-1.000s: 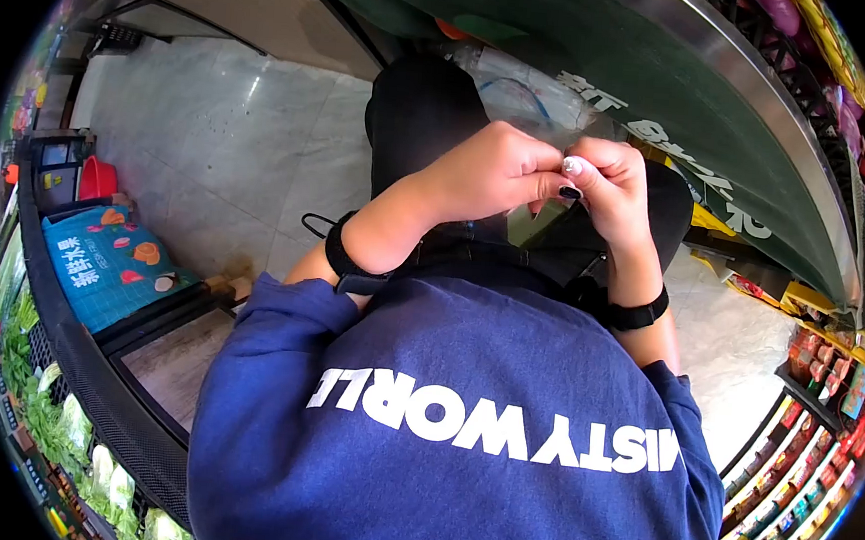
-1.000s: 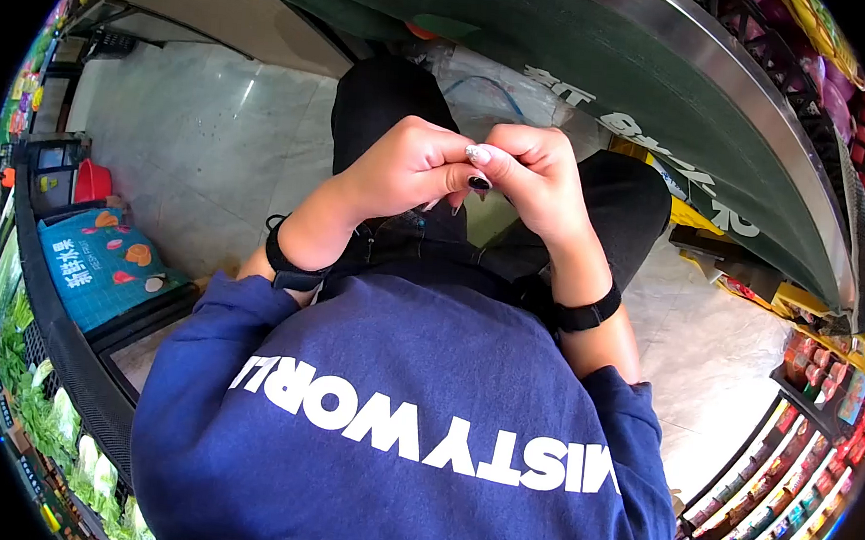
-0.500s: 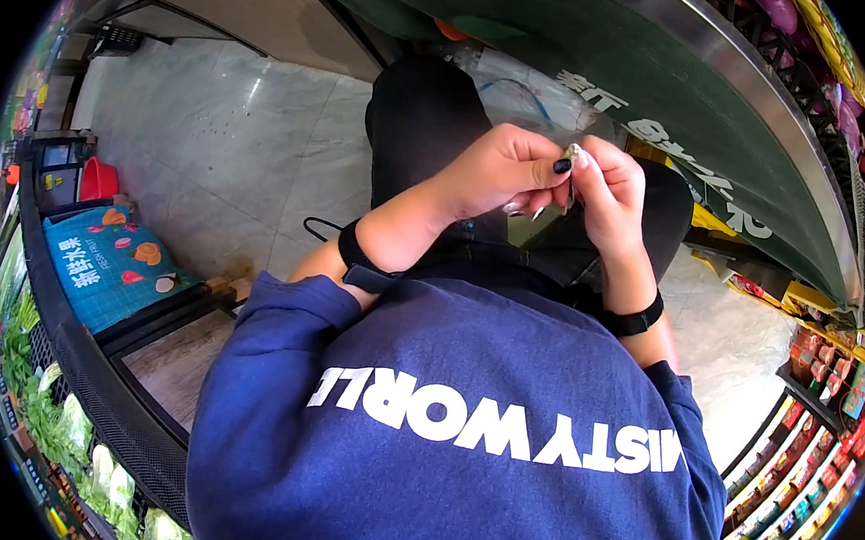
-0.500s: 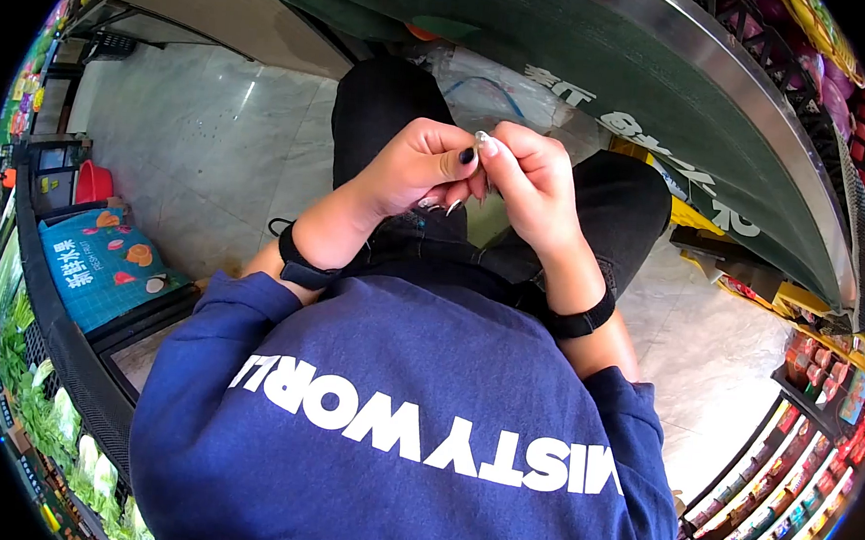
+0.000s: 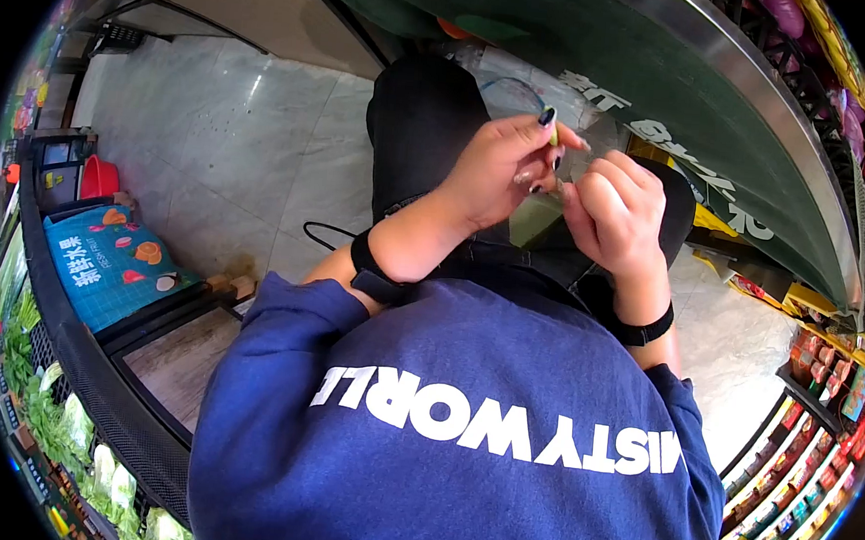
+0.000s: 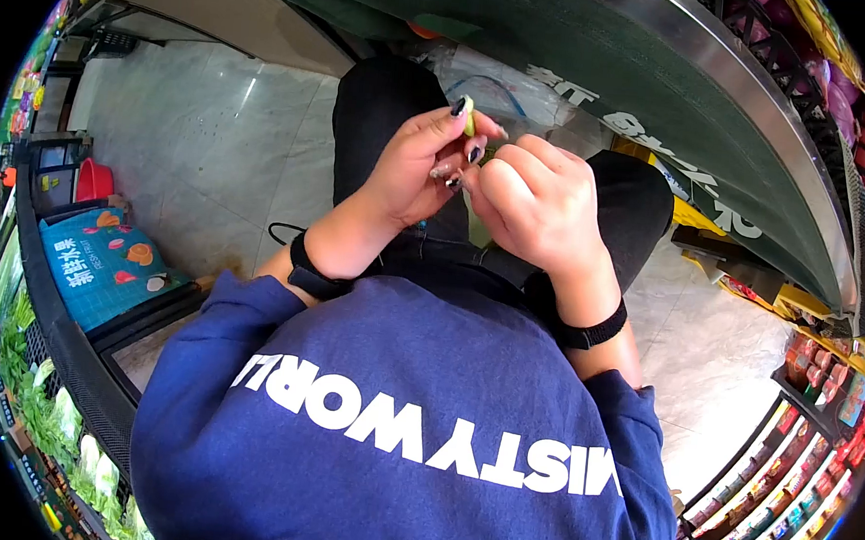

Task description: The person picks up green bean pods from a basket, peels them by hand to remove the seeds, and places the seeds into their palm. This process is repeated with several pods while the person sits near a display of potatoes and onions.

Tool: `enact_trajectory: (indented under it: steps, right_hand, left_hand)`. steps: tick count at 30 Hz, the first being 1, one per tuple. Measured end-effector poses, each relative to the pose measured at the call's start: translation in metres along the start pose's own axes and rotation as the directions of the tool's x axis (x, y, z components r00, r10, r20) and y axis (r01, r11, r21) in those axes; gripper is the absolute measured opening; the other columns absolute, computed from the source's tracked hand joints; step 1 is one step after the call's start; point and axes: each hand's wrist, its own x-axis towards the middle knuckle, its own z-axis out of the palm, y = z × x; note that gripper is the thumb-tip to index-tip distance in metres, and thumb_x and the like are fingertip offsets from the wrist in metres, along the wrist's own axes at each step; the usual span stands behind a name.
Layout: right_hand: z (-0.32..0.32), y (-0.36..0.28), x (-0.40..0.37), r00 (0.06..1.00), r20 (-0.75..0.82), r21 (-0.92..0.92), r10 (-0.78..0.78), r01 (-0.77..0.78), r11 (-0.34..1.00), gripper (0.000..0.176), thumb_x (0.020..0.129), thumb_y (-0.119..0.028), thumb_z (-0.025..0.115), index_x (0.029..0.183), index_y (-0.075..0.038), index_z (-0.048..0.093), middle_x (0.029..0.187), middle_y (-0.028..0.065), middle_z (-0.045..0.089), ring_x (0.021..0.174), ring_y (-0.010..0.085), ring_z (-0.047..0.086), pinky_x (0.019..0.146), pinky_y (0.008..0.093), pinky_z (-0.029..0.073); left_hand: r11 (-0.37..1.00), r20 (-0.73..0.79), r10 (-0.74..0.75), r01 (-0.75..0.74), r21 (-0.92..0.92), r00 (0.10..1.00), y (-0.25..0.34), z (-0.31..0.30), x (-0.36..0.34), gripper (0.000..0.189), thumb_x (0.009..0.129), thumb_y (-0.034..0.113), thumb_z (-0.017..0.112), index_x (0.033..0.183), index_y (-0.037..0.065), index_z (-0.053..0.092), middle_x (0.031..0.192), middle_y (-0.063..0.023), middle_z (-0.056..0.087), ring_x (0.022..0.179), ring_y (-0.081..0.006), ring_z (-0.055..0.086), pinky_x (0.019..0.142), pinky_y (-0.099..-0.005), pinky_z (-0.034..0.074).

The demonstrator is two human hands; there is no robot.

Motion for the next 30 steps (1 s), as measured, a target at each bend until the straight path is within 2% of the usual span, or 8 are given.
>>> enact_trajectory:
  steps: [7,10,15,17,19,20,24,30]
  right_hand:
    - [0.026,0.033,-0.024,0.920,0.189,0.151,0.344,-0.374,0.915,0.024,0.073,-0.013,0.058,0.058,-0.004,0.042,0.052,0.0104,0.044,0.050,0.0298,0.047,0.047,0.0378,0.039]
    - [0.052,0.052,-0.034,0.805,0.368,0.000,0.465,-0.500,0.866,0.023,0.076,-0.021,0.054,0.064,-0.002,0.049,0.060,0.0145,0.052,0.060,0.0325,0.054,0.051,0.0397,0.041]
    - [0.075,0.062,-0.038,0.740,0.413,-0.202,0.530,-0.493,0.846,0.021,0.078,-0.022,0.053,0.071,-0.002,0.054,0.065,0.0146,0.056,0.062,0.0314,0.056,0.053,0.0376,0.042]
    - [0.065,0.057,-0.027,0.659,0.391,0.228,0.642,-0.746,0.626,0.026,0.083,-0.026,0.050,0.075,-0.001,0.056,0.058,0.0085,0.053,0.053,0.0217,0.052,0.049,0.0311,0.039]
    - [0.047,0.044,-0.012,0.632,0.490,0.589,0.601,-0.748,0.307,0.032,0.087,-0.029,0.045,0.076,-0.001,0.056,0.053,0.0003,0.045,0.049,0.0093,0.041,0.047,0.0233,0.032]
    - [0.038,0.034,-0.003,0.637,0.508,0.649,0.579,-0.726,0.228,0.035,0.089,-0.029,0.043,0.071,-0.001,0.054,0.053,-0.0042,0.039,0.050,0.0034,0.034,0.046,0.0196,0.027]
    - [0.032,0.017,0.012,0.677,0.564,0.708,0.473,-0.691,0.144,0.032,0.088,-0.027,0.047,0.069,-0.002,0.054,0.053,-0.0043,0.040,0.049,0.0029,0.032,0.045,0.0182,0.024]
    - [0.036,0.011,0.010,0.681,0.561,0.791,0.472,-0.609,-0.061,0.028,0.086,-0.024,0.050,0.067,-0.004,0.054,0.055,-0.0047,0.041,0.049,0.0020,0.031,0.045,0.0176,0.023]
  left_hand:
    - [0.978,0.005,0.137,-0.136,0.155,0.991,0.007,-0.016,0.006,0.030,0.085,0.022,0.053,0.098,-0.005,0.055,0.073,-0.0016,0.052,0.052,-0.0033,0.039,0.053,-0.0194,0.035]
    - [0.942,-0.006,0.189,-0.180,0.284,0.982,0.009,-0.020,0.005,0.029,0.084,0.020,0.055,0.099,-0.005,0.057,0.072,-0.0016,0.053,0.054,-0.0039,0.041,0.054,-0.0191,0.036]
    - [0.835,0.012,0.297,-0.266,0.482,0.955,0.011,-0.026,0.002,0.029,0.084,0.019,0.055,0.101,-0.004,0.058,0.074,-0.0009,0.053,0.058,-0.0043,0.041,0.056,-0.0191,0.036]
    - [0.912,0.021,0.282,-0.275,0.303,0.959,0.012,-0.030,0.001,0.029,0.083,0.019,0.056,0.101,-0.003,0.058,0.076,-0.0003,0.053,0.064,-0.0053,0.043,0.058,-0.0196,0.035]
    - [0.916,0.040,0.279,-0.278,0.291,0.960,0.014,-0.032,0.001,0.029,0.082,0.020,0.057,0.101,-0.002,0.058,0.077,-0.0004,0.053,0.066,-0.0060,0.044,0.059,-0.0202,0.035]
    - [0.920,0.065,0.273,-0.280,0.276,0.960,0.014,-0.033,0.001,0.029,0.081,0.020,0.058,0.101,-0.001,0.058,0.078,-0.0004,0.054,0.068,-0.0067,0.045,0.060,-0.0208,0.036]
    - [0.955,0.116,0.268,-0.279,0.099,0.957,0.007,-0.026,0.007,0.027,0.079,0.021,0.061,0.099,0.002,0.058,0.079,-0.0005,0.054,0.071,-0.0093,0.048,0.065,-0.0230,0.039]
    - [0.940,0.042,0.314,-0.316,0.127,0.949,0.011,-0.008,-0.002,0.027,0.079,0.023,0.061,0.094,0.001,0.059,0.085,-0.0041,0.058,0.073,-0.0101,0.052,0.069,-0.0230,0.042]
